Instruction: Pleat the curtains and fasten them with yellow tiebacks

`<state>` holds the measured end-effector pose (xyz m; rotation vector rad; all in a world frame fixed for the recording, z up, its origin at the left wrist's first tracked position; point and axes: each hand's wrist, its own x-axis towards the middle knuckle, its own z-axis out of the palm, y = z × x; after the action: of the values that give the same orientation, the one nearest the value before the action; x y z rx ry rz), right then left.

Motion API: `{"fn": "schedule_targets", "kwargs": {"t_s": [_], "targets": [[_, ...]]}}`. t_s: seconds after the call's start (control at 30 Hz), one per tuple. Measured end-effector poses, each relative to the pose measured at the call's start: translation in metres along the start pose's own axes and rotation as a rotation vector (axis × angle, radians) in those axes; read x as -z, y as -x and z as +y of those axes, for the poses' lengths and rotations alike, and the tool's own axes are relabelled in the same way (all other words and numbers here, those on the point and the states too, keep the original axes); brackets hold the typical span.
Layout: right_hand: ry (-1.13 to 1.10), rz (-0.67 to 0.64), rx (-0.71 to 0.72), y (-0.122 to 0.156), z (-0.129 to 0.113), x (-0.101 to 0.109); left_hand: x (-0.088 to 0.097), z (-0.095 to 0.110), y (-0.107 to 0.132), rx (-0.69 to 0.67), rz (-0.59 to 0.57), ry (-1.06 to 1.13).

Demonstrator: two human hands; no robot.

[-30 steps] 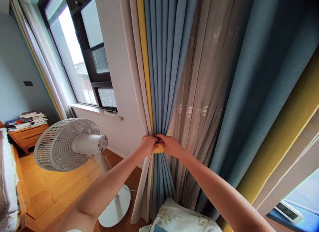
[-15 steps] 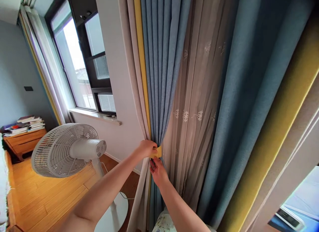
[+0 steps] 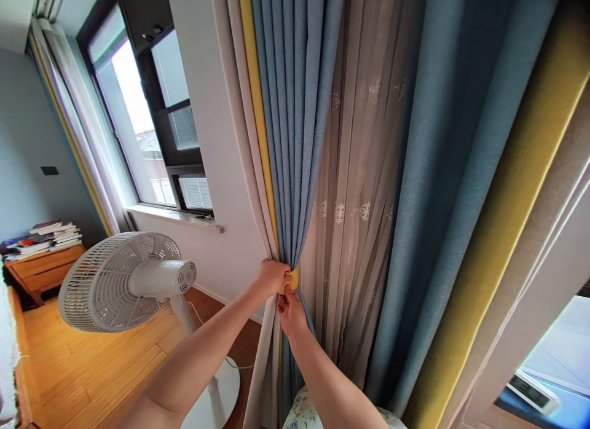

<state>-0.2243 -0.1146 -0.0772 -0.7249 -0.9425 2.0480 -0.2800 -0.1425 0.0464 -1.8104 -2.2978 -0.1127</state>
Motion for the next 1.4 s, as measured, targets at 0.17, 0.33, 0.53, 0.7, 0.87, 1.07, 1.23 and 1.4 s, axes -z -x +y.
{"fn": "schedule_targets", "kwargs": {"t_s": [0.17,0.33,0.53,0.7,0.87,1.07,1.23,1.4], "targets": [[-0.122,-0.056,-0.062,0.006,-0.009,0.009,-0.005,0.008,0.011,0.046,0.175,0.073],[-0.191,-0.036,-0.237,0.043,0.026,0.074,-0.054,0.067,0.059,0.034,0.465,0.534],[-0.272,0.124,-0.191,0.085,0.036,0.191,-0.144,0.152,0.08,0.098,0.037,1.061],[-0.182,0.355,0.026,0.106,-0.029,0.246,-0.139,0.192,0.012,0.039,0.039,1.152],[-0.044,0.368,0.254,0.112,-0.088,0.251,-0.116,0.237,-0.06,0.083,0.23,1.28],[0.281,0.42,0.528,0.112,-0.143,0.253,-0.115,0.285,-0.058,-0.003,0.247,1.204],[0.515,0.485,0.72,0.111,-0.172,0.259,-0.122,0.315,-0.015,-0.178,0.33,1.058],[0.64,0.529,0.723,0.109,-0.181,0.264,-0.118,0.32,0.005,-0.3,0.341,1.101]]}}
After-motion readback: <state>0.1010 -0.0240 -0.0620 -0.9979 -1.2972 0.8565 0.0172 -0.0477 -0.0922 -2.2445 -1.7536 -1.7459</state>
